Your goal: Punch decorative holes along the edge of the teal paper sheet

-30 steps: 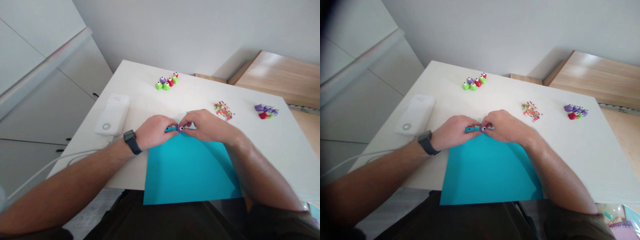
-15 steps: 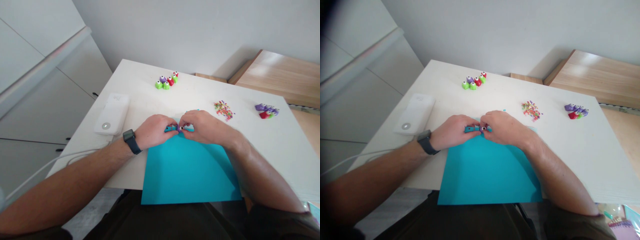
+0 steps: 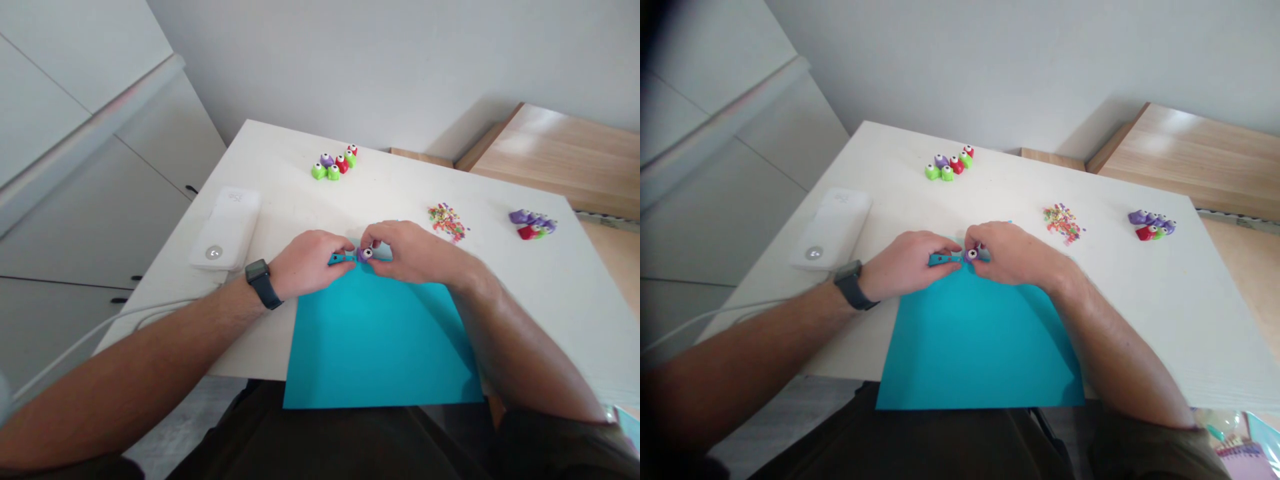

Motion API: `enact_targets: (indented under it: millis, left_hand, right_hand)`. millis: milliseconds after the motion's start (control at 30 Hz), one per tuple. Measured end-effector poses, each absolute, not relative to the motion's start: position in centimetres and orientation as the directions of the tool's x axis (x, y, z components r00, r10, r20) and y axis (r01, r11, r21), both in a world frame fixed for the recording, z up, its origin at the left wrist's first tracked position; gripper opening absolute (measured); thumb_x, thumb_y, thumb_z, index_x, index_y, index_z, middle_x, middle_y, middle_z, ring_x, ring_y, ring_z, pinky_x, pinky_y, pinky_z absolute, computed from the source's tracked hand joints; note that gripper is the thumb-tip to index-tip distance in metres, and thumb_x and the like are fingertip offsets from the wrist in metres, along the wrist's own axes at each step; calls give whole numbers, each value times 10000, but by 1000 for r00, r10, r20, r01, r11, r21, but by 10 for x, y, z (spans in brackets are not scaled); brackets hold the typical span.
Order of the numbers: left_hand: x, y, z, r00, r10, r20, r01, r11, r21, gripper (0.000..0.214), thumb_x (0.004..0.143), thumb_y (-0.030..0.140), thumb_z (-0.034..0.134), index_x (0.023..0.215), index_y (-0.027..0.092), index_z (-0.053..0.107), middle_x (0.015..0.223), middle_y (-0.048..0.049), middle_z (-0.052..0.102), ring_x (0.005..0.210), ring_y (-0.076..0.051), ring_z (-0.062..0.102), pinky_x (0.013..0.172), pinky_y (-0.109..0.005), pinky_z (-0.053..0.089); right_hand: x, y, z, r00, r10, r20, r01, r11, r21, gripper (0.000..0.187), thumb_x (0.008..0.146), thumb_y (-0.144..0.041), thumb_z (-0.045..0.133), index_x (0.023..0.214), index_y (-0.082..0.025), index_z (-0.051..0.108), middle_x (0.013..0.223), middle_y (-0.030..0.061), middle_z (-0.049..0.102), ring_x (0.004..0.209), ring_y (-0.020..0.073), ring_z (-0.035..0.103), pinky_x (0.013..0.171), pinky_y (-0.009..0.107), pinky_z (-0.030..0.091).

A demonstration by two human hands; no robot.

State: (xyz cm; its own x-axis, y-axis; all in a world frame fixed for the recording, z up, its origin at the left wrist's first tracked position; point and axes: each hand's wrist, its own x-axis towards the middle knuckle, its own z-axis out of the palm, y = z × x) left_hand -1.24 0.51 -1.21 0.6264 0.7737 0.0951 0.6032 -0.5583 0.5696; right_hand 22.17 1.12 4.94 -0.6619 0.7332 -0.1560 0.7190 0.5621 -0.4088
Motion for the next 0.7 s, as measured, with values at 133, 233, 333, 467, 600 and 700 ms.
enact_targets:
  millis: [133,233,333,467,600,700]
  left_hand:
    - [-13,5,-12,623,778,88,606,-550,574,310,949,409,668,1149,192,762,1081,-61,808,1011,-246,758,888,-347,542]
    - [-14,5,-12,624,775,103,598,-558,575,285,949,403,670,1125,198,762,1088,-54,805,1012,-239,753,894,-342,538]
    - [-14,5,-12,630,768,118,587,-570,575,262,952,396,670,1098,200,763,1079,-52,802,994,-232,745,882,-335,530]
    - [-15,5,-10,652,750,111,584,-590,557,221,959,394,668,1037,210,761,1021,-44,793,958,-227,725,851,-337,505]
    - [-16,4,-10,675,732,91,584,-607,539,175,952,372,685,975,212,751,969,-38,776,923,-226,700,814,-340,477]
    - [-16,4,-11,676,730,99,579,-610,541,156,946,358,700,959,208,740,961,-37,769,908,-223,685,798,-339,458]
  right_hand:
    - [227,13,49,-605,783,-147,764,518,-383,209,858,-268,662,1052,-200,694,1043,81,755,974,254,689,875,345,486]
    - [231,16,48,-556,823,-121,795,483,-366,233,857,-280,660,1075,-204,694,1046,80,761,961,258,699,862,348,490]
    - [238,20,50,-502,864,-51,821,457,-342,238,859,-292,656,1079,-210,699,1026,64,767,927,246,706,825,338,484]
    - [253,23,60,-371,928,31,874,360,-325,229,839,-323,683,1041,-219,713,962,43,775,820,215,694,731,318,465]
    - [290,21,65,-156,983,100,929,180,-323,205,848,-402,687,974,-245,728,902,32,774,745,205,678,704,337,469]
    - [340,16,57,61,990,129,956,-21,-292,291,814,-490,721,975,-249,737,894,54,774,701,218,664,678,365,469]
